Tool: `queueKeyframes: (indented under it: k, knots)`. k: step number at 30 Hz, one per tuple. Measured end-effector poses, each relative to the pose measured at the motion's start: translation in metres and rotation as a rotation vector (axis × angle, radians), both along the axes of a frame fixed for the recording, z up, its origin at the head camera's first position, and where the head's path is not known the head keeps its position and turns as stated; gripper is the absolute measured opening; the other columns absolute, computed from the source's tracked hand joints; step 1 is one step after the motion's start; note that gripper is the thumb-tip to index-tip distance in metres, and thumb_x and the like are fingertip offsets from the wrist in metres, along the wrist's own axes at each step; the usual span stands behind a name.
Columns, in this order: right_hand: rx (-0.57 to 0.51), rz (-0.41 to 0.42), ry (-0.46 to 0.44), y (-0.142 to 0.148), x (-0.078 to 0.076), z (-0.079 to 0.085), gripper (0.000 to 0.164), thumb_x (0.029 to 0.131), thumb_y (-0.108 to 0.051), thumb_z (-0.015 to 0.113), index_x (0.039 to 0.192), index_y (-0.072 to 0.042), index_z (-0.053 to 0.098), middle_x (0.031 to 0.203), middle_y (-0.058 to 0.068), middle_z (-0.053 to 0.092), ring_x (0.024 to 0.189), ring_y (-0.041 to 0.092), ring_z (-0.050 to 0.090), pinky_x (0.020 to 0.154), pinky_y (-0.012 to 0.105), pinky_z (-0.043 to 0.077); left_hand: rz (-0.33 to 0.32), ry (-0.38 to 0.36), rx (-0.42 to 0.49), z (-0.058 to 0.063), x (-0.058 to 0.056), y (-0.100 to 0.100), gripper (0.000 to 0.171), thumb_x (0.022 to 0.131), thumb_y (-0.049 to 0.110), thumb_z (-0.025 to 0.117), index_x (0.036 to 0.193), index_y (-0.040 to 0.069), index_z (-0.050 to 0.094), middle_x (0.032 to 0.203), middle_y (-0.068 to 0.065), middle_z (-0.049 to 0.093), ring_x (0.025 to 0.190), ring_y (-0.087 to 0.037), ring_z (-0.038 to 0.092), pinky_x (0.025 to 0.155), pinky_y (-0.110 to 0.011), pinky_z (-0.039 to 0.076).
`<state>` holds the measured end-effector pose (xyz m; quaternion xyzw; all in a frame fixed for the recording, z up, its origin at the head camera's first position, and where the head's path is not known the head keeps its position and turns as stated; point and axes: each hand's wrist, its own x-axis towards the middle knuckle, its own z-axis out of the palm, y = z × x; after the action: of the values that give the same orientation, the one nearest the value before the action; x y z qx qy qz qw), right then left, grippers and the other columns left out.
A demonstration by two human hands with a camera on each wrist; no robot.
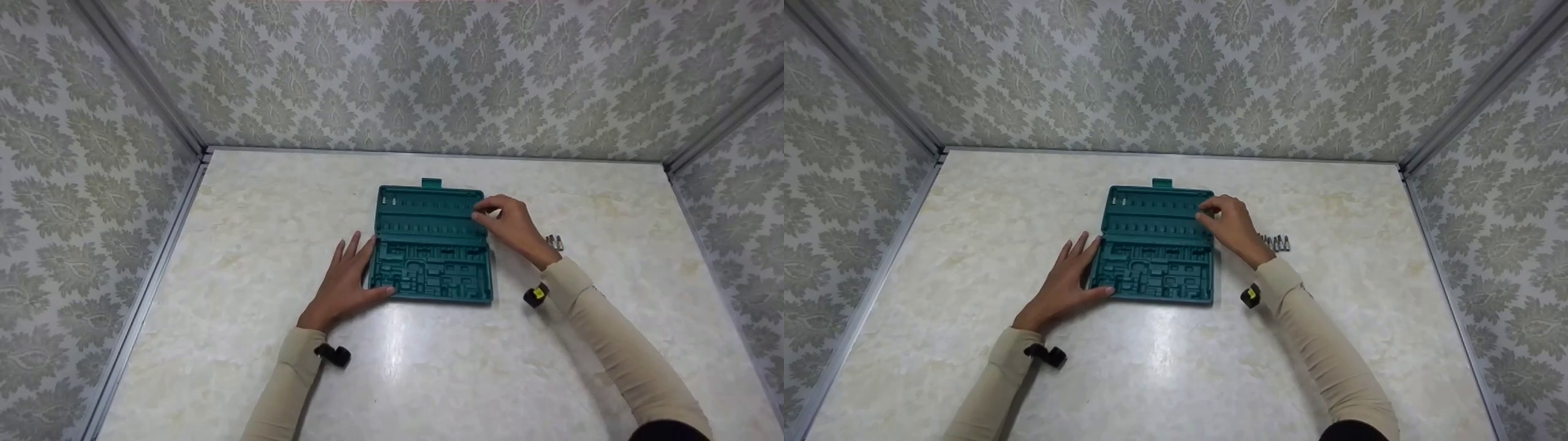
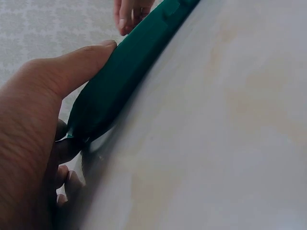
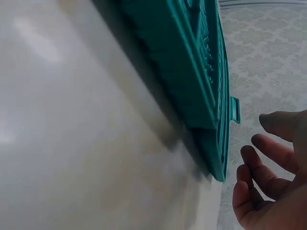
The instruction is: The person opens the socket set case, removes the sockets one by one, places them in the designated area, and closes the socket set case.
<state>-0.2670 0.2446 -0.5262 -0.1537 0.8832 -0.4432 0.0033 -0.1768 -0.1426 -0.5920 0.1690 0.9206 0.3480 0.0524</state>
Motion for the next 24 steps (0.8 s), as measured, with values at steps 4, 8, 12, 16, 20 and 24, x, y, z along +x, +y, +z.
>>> queueKeyframes:
  k: [4, 8, 12, 16, 20, 24]
  knots:
    - [-0.002, 0.048, -0.013, -0.013, -0.010, 0.005, 0.031, 0.108, -0.019, 0.074, 0.131, 0.003, 0.076, 0.124, 0.016, 0.073, 0.111, 0.029, 0.068, 0.094, 0.046, 0.054, -0.003, -0.001, 0.012, 0.000, 0.000, 0.001, 0.124, 0.086, 0.083, 0.073, 0.179, 0.021, 0.018, 0.185, -0.010, 0.009, 0.172, -0.030, -0.002, 0.137, -0.053, 0.000]
    - [0.016, 0.083, -0.025, -0.027, -0.020, 0.009, 0.033, 0.108, -0.020, 0.074, 0.134, 0.002, 0.076, 0.129, 0.016, 0.072, 0.118, 0.031, 0.068, 0.102, 0.051, 0.056, -0.009, 0.005, 0.023, 0.001, 0.000, 0.001, 0.124, 0.086, 0.082, 0.074, 0.179, 0.021, 0.018, 0.185, -0.011, 0.007, 0.171, -0.031, -0.003, 0.137, -0.055, 0.001]
    - [0.041, 0.122, -0.033, -0.043, -0.028, 0.010, 0.036, 0.109, -0.020, 0.073, 0.137, 0.002, 0.074, 0.135, 0.018, 0.070, 0.124, 0.033, 0.066, 0.106, 0.055, 0.055, -0.005, 0.006, 0.023, 0.001, -0.001, 0.000, 0.124, 0.086, 0.082, 0.074, 0.179, 0.022, 0.018, 0.185, -0.010, 0.008, 0.171, -0.030, -0.003, 0.137, -0.053, 0.001]
    - [0.043, 0.169, -0.041, -0.061, -0.034, 0.007, 0.037, 0.109, -0.019, 0.073, 0.138, 0.003, 0.073, 0.136, 0.019, 0.070, 0.125, 0.034, 0.066, 0.108, 0.054, 0.055, -0.007, 0.016, 0.020, 0.000, -0.002, 0.000, 0.124, 0.086, 0.082, 0.074, 0.179, 0.022, 0.019, 0.185, -0.011, 0.010, 0.172, -0.029, 0.000, 0.138, -0.053, 0.002]
    - [0.043, 0.215, -0.066, -0.079, -0.038, 0.004, 0.037, 0.109, -0.020, 0.073, 0.139, 0.001, 0.073, 0.134, 0.018, 0.070, 0.123, 0.032, 0.067, 0.107, 0.053, 0.055, -0.022, 0.026, 0.013, -0.001, -0.002, -0.001, 0.122, 0.088, 0.081, 0.073, 0.179, 0.020, 0.018, 0.184, -0.011, 0.013, 0.172, -0.027, 0.001, 0.138, -0.052, 0.000]
    - [0.051, 0.244, -0.072, -0.096, -0.043, 0.002, 0.037, 0.108, -0.021, 0.073, 0.138, 0.001, 0.073, 0.134, 0.016, 0.070, 0.122, 0.031, 0.066, 0.107, 0.052, 0.055, -0.027, 0.031, 0.015, -0.001, -0.003, -0.001, 0.122, 0.088, 0.081, 0.073, 0.179, 0.019, 0.019, 0.184, -0.011, 0.013, 0.172, -0.028, 0.002, 0.137, -0.052, -0.001]
